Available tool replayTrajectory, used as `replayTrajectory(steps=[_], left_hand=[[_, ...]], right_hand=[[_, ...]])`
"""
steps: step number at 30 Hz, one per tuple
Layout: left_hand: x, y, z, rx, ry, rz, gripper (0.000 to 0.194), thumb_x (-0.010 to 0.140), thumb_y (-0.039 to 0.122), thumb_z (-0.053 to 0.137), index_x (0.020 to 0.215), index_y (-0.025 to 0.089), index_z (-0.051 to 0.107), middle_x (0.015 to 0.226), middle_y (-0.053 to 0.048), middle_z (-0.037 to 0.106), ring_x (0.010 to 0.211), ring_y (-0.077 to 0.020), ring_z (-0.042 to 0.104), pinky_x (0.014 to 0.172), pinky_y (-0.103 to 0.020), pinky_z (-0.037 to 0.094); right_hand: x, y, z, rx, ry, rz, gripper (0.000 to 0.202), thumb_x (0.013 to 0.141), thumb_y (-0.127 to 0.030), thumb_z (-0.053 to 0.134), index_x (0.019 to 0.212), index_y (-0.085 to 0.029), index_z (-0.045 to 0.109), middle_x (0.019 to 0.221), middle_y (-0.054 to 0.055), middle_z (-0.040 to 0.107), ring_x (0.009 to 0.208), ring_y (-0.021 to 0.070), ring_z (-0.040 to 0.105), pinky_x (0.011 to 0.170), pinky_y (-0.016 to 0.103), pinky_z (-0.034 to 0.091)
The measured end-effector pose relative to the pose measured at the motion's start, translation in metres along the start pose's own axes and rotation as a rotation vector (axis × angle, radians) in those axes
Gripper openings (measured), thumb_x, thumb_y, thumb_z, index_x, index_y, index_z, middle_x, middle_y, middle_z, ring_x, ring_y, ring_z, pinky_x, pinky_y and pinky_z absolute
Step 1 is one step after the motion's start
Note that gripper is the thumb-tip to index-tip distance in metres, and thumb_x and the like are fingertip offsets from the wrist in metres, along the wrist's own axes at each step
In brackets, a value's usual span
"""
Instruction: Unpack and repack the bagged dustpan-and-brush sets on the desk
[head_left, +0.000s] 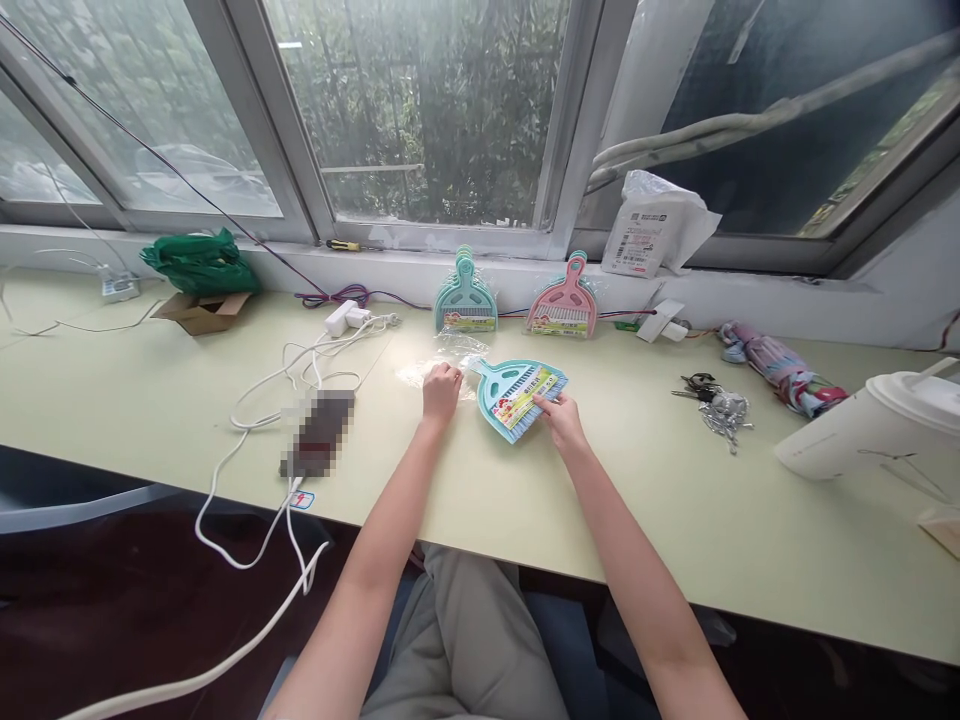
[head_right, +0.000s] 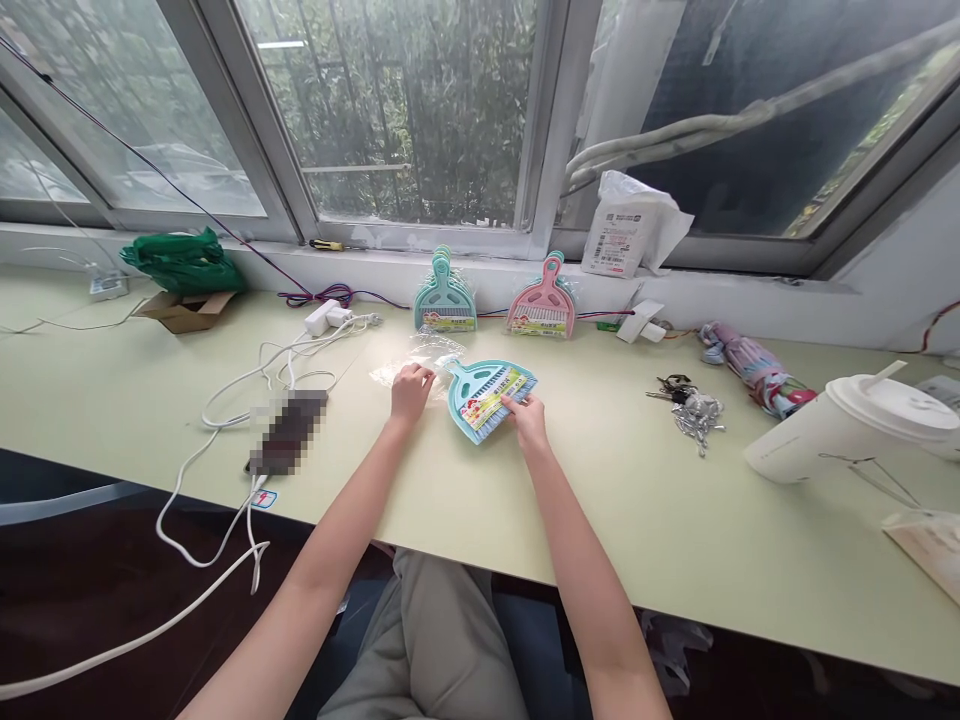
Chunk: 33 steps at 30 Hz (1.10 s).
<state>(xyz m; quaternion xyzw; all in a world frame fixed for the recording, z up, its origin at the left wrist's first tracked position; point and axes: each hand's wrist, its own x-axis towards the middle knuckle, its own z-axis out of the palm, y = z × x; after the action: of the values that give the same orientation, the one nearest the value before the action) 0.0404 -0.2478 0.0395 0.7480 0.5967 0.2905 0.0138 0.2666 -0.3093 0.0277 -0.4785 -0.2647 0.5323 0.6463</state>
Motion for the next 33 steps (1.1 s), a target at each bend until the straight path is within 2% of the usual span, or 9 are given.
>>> replayTrajectory(steps=[5, 8, 11, 14, 16, 19, 25, 28, 33], left_hand=[[-0.007, 0.021, -0.006, -0.105, 0.007, 0.098, 0.030, 0.094, 0.031, 0.039, 0.099, 0.022, 0.068, 0.102, -0.010, 0.062, 0.105, -0.0252, 0.051, 0.094, -0.038, 0.037], [-0.013, 0.035, -0.011, -0.160, -0.010, 0.110, 0.026, 0.093, 0.032, 0.044, 0.102, 0.025, 0.068, 0.111, -0.009, 0.061, 0.115, -0.0261, 0.048, 0.102, -0.041, 0.032], [-0.015, 0.045, -0.012, -0.245, 0.134, -0.040, 0.040, 0.088, 0.040, 0.053, 0.126, 0.029, 0.055, 0.139, -0.009, 0.044, 0.134, -0.0288, 0.031, 0.108, -0.045, 0.026], [-0.009, 0.044, -0.006, -0.546, 0.231, -0.325, 0.075, 0.086, 0.050, 0.053, 0.148, 0.027, 0.017, 0.153, -0.012, 0.021, 0.140, -0.0274, 0.025, 0.106, -0.043, 0.033], [-0.004, 0.038, 0.002, -0.889, 0.113, -0.449, 0.078, 0.088, 0.053, 0.048, 0.148, 0.026, 0.006, 0.151, -0.015, 0.026, 0.133, -0.0252, 0.040, 0.099, -0.040, 0.042], [0.000, 0.034, 0.012, -1.306, -0.230, -0.435, 0.069, 0.086, 0.056, 0.049, 0.143, 0.023, 0.027, 0.135, -0.013, 0.051, 0.112, -0.0233, 0.059, 0.091, -0.039, 0.050], [-0.016, 0.056, 0.019, -1.554, -0.588, -0.345, 0.053, 0.078, 0.049, 0.064, 0.122, 0.021, 0.054, 0.124, -0.010, 0.061, 0.114, -0.0251, 0.059, 0.099, -0.041, 0.047], [-0.019, 0.062, 0.018, -1.593, -0.614, -0.313, 0.055, 0.078, 0.050, 0.065, 0.124, 0.022, 0.053, 0.128, -0.009, 0.059, 0.118, -0.0260, 0.056, 0.103, -0.043, 0.044], [-0.014, 0.054, 0.014, -1.592, -0.474, -0.407, 0.050, 0.080, 0.052, 0.061, 0.118, 0.021, 0.056, 0.125, -0.010, 0.061, 0.118, -0.0276, 0.056, 0.103, -0.044, 0.045]], right_hand=[[-0.006, 0.008, 0.014, -0.014, -0.126, 0.037, 0.028, 0.059, -0.015, 0.082, 0.082, -0.014, 0.065, 0.084, 0.007, 0.073, 0.080, 0.0211, 0.071, 0.076, 0.035, 0.061], [-0.007, 0.012, 0.016, 0.035, -0.053, 0.001, 0.028, 0.061, -0.018, 0.081, 0.083, -0.016, 0.064, 0.087, 0.006, 0.072, 0.084, 0.0203, 0.070, 0.079, 0.034, 0.060], [-0.006, 0.015, 0.016, 0.112, 0.048, -0.062, 0.033, 0.061, -0.021, 0.081, 0.087, -0.018, 0.062, 0.091, 0.004, 0.071, 0.089, 0.0201, 0.069, 0.082, 0.033, 0.059], [-0.006, 0.015, 0.017, 0.163, 0.099, -0.099, 0.044, 0.059, -0.021, 0.082, 0.094, -0.021, 0.056, 0.093, 0.002, 0.070, 0.091, 0.0196, 0.068, 0.083, 0.035, 0.059], [-0.007, 0.015, 0.019, 0.173, 0.093, -0.109, 0.047, 0.058, -0.022, 0.082, 0.095, -0.022, 0.054, 0.094, 0.002, 0.070, 0.093, 0.0193, 0.068, 0.084, 0.035, 0.059], [-0.011, 0.014, 0.022, 0.156, 0.065, -0.114, 0.042, 0.059, -0.026, 0.081, 0.092, -0.020, 0.058, 0.101, 0.005, 0.069, 0.097, 0.0202, 0.067, 0.086, 0.033, 0.058], [-0.010, 0.013, 0.019, 0.161, 0.194, -0.183, 0.039, 0.059, -0.033, 0.079, 0.090, -0.019, 0.061, 0.100, 0.005, 0.071, 0.099, 0.0202, 0.066, 0.084, 0.029, 0.058], [-0.005, 0.012, 0.018, 0.140, 0.199, -0.193, 0.038, 0.058, -0.036, 0.079, 0.087, -0.019, 0.060, 0.094, 0.004, 0.072, 0.096, 0.0210, 0.067, 0.080, 0.030, 0.059], [-0.007, 0.011, 0.023, 0.158, 0.103, -0.161, 0.041, 0.052, -0.033, 0.083, 0.082, -0.018, 0.061, 0.090, 0.005, 0.071, 0.091, 0.0224, 0.068, 0.076, 0.032, 0.060]])
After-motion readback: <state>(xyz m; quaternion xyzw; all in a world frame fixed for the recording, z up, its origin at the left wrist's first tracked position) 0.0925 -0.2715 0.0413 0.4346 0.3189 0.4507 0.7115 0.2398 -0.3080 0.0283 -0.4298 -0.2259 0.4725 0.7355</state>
